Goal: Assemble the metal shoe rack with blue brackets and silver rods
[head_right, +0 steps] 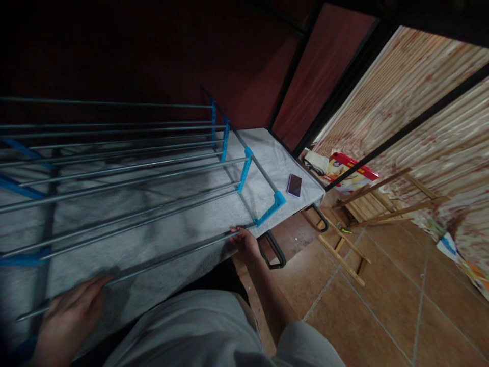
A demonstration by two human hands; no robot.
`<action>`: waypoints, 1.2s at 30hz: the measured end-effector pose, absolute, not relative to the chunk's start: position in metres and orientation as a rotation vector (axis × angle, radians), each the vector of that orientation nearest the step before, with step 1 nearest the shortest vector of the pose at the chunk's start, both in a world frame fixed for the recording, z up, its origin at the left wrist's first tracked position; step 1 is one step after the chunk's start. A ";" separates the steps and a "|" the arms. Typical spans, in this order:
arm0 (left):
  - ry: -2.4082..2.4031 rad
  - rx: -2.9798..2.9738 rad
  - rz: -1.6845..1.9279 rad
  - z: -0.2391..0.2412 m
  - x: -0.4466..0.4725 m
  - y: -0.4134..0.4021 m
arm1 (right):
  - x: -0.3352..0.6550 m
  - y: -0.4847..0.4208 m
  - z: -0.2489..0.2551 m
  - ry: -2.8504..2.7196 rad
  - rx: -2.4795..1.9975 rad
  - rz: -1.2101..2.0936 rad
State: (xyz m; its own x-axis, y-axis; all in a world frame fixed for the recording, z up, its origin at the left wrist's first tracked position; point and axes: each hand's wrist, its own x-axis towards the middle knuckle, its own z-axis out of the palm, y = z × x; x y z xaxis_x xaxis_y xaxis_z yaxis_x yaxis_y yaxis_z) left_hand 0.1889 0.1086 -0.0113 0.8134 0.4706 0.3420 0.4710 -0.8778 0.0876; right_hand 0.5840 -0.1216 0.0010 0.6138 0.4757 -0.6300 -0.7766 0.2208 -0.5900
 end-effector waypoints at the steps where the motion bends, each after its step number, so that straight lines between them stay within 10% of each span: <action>1: -0.787 -2.997 -0.547 -0.011 0.188 0.108 | 0.584 -0.122 0.000 0.347 -1.020 0.886; 36: -0.887 -2.915 -0.136 0.013 0.250 0.063 | 0.601 -0.105 -0.031 0.077 -1.307 0.829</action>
